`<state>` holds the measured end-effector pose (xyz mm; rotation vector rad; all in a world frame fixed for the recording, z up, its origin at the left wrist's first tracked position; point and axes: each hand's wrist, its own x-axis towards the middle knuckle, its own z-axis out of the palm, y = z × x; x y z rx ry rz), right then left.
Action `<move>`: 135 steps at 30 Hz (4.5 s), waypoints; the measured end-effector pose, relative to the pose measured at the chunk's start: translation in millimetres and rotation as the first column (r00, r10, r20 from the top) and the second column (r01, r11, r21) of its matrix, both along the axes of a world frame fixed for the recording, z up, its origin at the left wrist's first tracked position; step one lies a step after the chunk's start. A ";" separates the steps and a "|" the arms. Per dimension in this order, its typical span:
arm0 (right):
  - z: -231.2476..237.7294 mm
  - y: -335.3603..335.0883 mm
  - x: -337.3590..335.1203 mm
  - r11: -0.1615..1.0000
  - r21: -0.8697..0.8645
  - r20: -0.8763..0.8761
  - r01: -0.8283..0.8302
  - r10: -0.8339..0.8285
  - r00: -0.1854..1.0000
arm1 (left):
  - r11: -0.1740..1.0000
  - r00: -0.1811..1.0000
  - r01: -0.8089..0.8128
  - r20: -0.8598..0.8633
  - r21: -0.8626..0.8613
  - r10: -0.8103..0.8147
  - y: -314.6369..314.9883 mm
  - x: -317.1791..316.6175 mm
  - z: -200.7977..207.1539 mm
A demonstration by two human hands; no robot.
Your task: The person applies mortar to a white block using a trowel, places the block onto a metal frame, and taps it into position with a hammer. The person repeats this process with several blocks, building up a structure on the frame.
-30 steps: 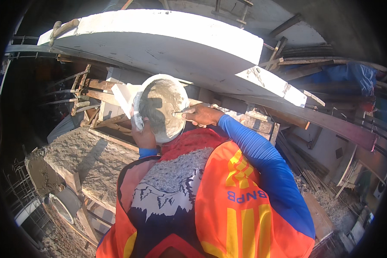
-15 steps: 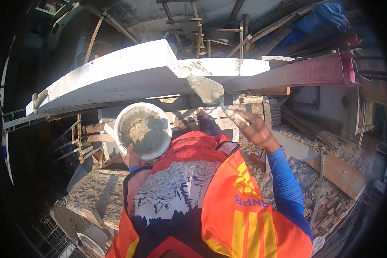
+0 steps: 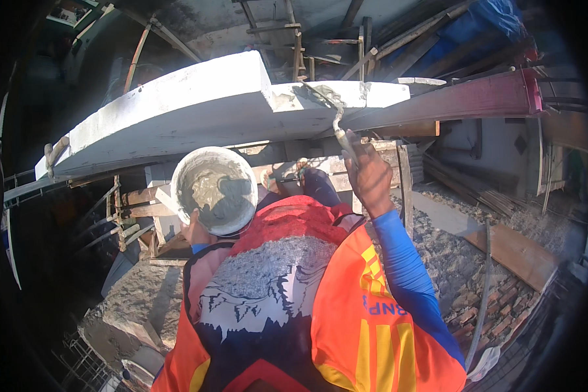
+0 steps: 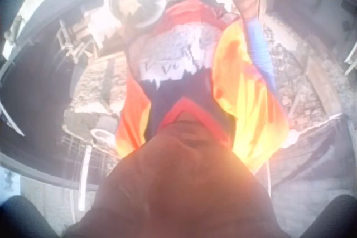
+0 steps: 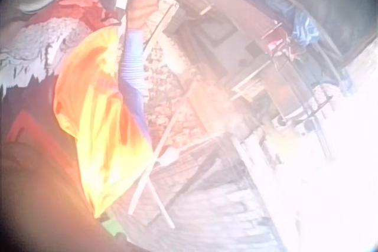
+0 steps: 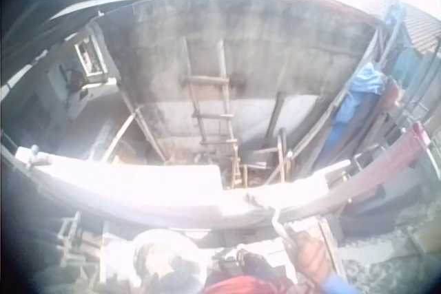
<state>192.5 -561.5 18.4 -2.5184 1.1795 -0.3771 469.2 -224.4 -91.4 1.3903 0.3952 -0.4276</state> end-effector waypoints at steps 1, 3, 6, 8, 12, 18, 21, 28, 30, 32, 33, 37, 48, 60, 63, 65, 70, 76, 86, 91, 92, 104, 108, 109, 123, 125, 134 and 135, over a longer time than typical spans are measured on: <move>-2.7 0.1 4.7 0.999 0.029 0.013 -0.026 0.026 1.000 | 0.999 1.000 -0.025 -0.019 0.020 0.025 2.8 0.5 -4.1; -10.1 -0.3 14.2 0.993 0.092 0.034 -0.079 0.077 0.996 | 0.995 0.995 -0.075 -0.061 0.067 0.080 -4.6 3.6 -6.5; -33.0 14.5 4.4 0.997 0.073 0.141 -0.007 -0.003 0.990 | 0.985 0.998 0.047 0.028 0.168 -0.053 -16.1 -1.8 4.8; -31.4 29.7 -2.4 0.874 0.461 0.187 0.152 -0.263 0.946 | 0.952 0.981 0.122 0.113 0.282 -0.160 -5.5 -0.5 -12.7; -70.8 49.4 -7.5 0.591 0.788 0.276 0.174 -0.591 0.758 | 0.944 0.973 0.176 0.097 0.278 -0.210 -13.8 -10.9 -28.4; -48.0 91.2 -78.2 0.627 0.751 0.009 0.208 -0.325 0.946 | 0.957 0.966 0.233 0.072 0.173 -0.248 -33.7 -25.2 -22.6; -15.2 88.5 -20.7 0.558 0.810 -0.229 0.183 0.013 0.973 | 0.863 0.890 0.420 0.057 0.279 -0.452 -42.4 -22.3 -20.6; -103.2 93.2 66.0 0.691 0.678 -0.159 -0.253 0.473 0.866 | 0.728 0.703 0.546 0.245 0.415 -0.667 -55.4 -37.0 -8.2; -123.0 91.0 35.2 0.460 0.852 0.131 -0.252 0.278 0.952 | 0.755 0.749 0.527 0.207 0.390 -0.629 -58.5 -37.8 -1.5; -104.0 81.4 5.2 0.191 0.974 0.096 -0.121 0.139 0.986 | 0.776 0.810 0.535 0.057 0.335 -0.584 -60.7 -30.2 15.5; -81.8 70.1 -2.6 0.062 0.997 -0.052 0.042 0.158 0.986 | 0.791 0.832 0.532 -0.010 0.302 -0.555 -64.0 -23.9 19.1; -88.5 77.0 -60.8 0.148 0.986 0.085 -0.079 -0.032 0.996 | 0.943 0.946 0.318 -0.088 0.098 -0.311 -62.6 -17.3 6.2; -26.7 80.0 67.3 0.877 0.468 0.541 -0.105 -0.190 0.819 | 0.880 0.906 0.423 -0.060 0.216 -0.420 -57.1 -0.1 0.2; -67.4 81.6 70.8 0.887 0.460 0.566 -0.039 -0.259 0.782 | 0.888 0.906 0.423 -0.103 0.179 -0.410 -63.9 8.5 6.4; -74.4 86.6 72.8 0.900 0.434 0.575 -0.038 -0.244 0.781 | 0.884 0.908 0.417 -0.141 0.210 -0.395 -61.2 18.1 -0.9; -82.3 94.3 73.9 0.934 0.358 0.590 -0.003 -0.224 0.776 | 0.863 0.898 0.439 -0.138 0.248 -0.417 -62.6 20.2 -1.2; -83.7 101.3 46.6 0.880 0.474 0.420 0.016 -0.242 0.875 | 0.807 0.827 0.541 0.023 0.235 -0.561 -71.1 18.1 -7.7; -45.6 124.8 -25.6 0.681 0.725 -0.056 0.102 -0.089 0.994 | 0.724 0.736 0.659 0.024 0.205 -0.677 -79.5 -5.9 -15.5; -99.1 113.6 -14.7 0.687 0.726 0.111 -0.040 -0.059 0.992 | 0.626 0.613 0.750 0.130 0.214 -0.779 -105.5 -36.9 -44.1; -44.3 93.4 -87.0 0.216 0.975 0.005 0.050 -0.243 0.970 | 0.758 0.756 0.610 -0.118 -0.231 -0.644 -117.9 -15.1 -58.5; -26.9 85.8 -106.6 0.066 0.996 -0.031 0.054 -0.310 0.950 | 0.778 0.770 0.606 -0.122 -0.165 -0.626 -126.1 -21.6 -49.8; 29.9 -91.7 -199.4 0.884 0.417 0.109 0.209 -0.277 0.955 | 0.865 0.865 0.502 0.008 0.011 -0.502 -101.6 -55.1 -70.5; 7.7 -151.9 -149.9 0.999 0.033 -0.095 -0.007 0.010 0.995 | 0.913 0.912 0.408 -0.056 0.026 -0.406 -99.2 -67.6 -59.0; 4.1 -156.5 -136.5 0.999 -0.005 -0.134 -0.035 0.034 0.990 | 0.915 0.916 0.398 -0.086 0.062 -0.392 -101.1 -71.1 -54.7; 4.5 -143.5 -149.3 0.951 -0.303 -0.365 -0.056 -0.062 0.929 | 0.891 0.899 0.424 -0.197 0.161 -0.392 -118.3 -96.9 -50.2; 12.3 -121.5 -149.8 0.974 -0.211 -0.270 0.081 -0.138 0.953 | 0.857 0.871 0.483 -0.199 0.178 -0.450 -126.3 -93.5 -57.2; -31.2 69.0 -192.9 0.770 0.537 -0.327 0.343 -0.184 0.927 | 0.599 0.670 0.726 -0.152 0.337 -0.727 -159.4 -112.1 -56.3; -38.3 75.8 -166.4 0.775 0.558 -0.287 0.298 -0.157 0.945 | 0.554 0.638 0.754 -0.191 0.352 -0.746 -159.5 -113.9 -60.6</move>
